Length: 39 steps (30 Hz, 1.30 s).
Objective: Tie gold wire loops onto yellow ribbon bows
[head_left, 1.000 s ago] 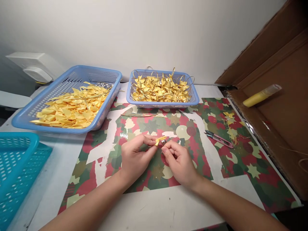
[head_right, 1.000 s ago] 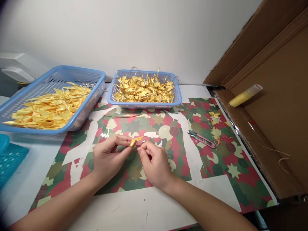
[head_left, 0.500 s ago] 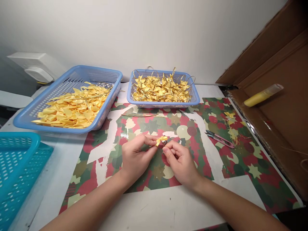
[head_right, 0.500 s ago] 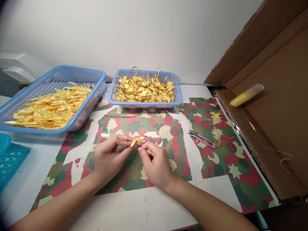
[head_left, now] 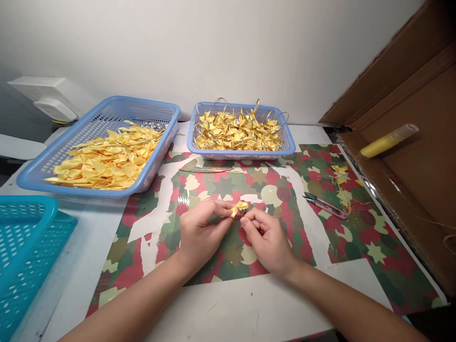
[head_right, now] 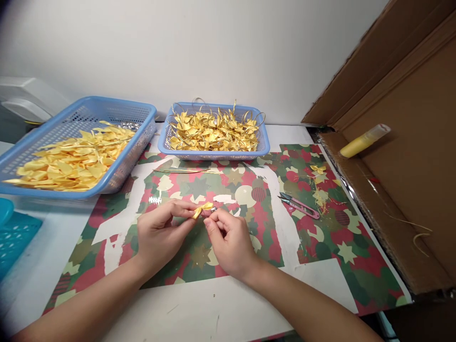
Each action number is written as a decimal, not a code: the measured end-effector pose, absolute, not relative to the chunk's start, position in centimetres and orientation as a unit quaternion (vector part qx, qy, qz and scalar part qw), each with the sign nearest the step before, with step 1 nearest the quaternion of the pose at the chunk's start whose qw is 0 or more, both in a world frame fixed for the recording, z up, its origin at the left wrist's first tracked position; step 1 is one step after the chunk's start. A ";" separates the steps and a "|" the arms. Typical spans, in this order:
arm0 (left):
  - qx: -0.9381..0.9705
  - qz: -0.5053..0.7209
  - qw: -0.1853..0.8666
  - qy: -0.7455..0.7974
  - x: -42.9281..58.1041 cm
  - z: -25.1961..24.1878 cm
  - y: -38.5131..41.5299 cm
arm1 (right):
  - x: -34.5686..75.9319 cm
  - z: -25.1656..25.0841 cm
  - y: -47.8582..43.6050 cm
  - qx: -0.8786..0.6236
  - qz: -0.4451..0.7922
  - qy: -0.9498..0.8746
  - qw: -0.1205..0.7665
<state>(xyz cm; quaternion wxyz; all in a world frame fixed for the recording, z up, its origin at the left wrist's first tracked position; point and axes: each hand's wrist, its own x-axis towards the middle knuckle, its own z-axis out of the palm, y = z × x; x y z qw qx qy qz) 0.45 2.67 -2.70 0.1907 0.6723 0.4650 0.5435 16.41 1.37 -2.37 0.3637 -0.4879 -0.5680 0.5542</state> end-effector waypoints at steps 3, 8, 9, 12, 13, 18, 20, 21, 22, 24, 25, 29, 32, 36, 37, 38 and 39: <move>0.686 0.540 0.169 0.457 0.4 -2.7 2.7 | 16.5 -2.3 1.5 -0.484 0.565 -0.564 0.358; 0.693 0.534 0.162 0.457 0.4 -2.7 2.7 | 16.5 -2.5 1.5 -0.481 0.592 -0.539 0.357; 0.693 0.533 0.161 0.457 0.4 -2.7 2.7 | 16.5 -2.5 1.5 -0.479 0.599 -0.530 0.361; 0.698 0.531 0.154 0.456 0.4 -2.6 2.8 | 16.4 -2.7 1.5 -0.472 0.617 -0.509 0.372; 0.701 0.530 0.150 0.453 0.4 -2.6 2.8 | 16.4 -2.8 1.6 -0.470 0.619 -0.504 0.375; 0.705 0.534 0.141 0.445 0.4 -2.6 2.9 | 16.4 -2.9 1.6 -0.465 0.623 -0.506 0.374; 0.705 0.537 0.139 0.441 0.4 -2.6 2.9 | 16.4 -2.8 1.6 -0.473 0.596 -0.537 0.365; 0.708 0.539 0.134 0.436 0.4 -2.6 2.9 | 16.5 -2.7 1.6 -0.477 0.573 -0.561 0.359; 0.712 0.541 0.128 0.428 0.4 -2.7 2.9 | 16.5 -2.6 1.5 -0.480 0.545 -0.589 0.354; 0.719 0.545 0.118 0.414 0.5 -2.7 2.9 | 16.5 -2.4 1.5 -0.476 0.489 -0.643 0.347; 0.722 0.547 0.115 0.409 0.5 -2.7 2.9 | 16.5 -2.3 1.5 -0.470 0.466 -0.665 0.346; 0.721 0.554 0.111 0.402 0.5 -2.5 3.0 | 16.5 -2.1 1.5 -0.452 0.415 -0.705 0.355; 0.725 0.552 0.110 0.398 0.6 -2.3 3.1 | 16.5 -2.4 1.4 -0.452 0.414 -0.701 0.364; 0.734 0.551 0.115 0.380 0.6 -2.1 3.2 | 16.6 -2.8 1.2 -0.450 0.447 -0.676 0.375; 0.735 0.553 0.120 0.374 0.5 -2.0 3.2 | 16.6 -2.9 1.1 -0.449 0.458 -0.669 0.376; 0.736 0.554 0.125 0.369 0.5 -2.0 3.2 | 16.6 -3.0 1.1 -0.446 0.470 -0.663 0.376; 0.736 0.554 0.129 0.366 0.5 -2.1 3.1 | 16.5 -3.1 1.1 -0.443 0.482 -0.656 0.377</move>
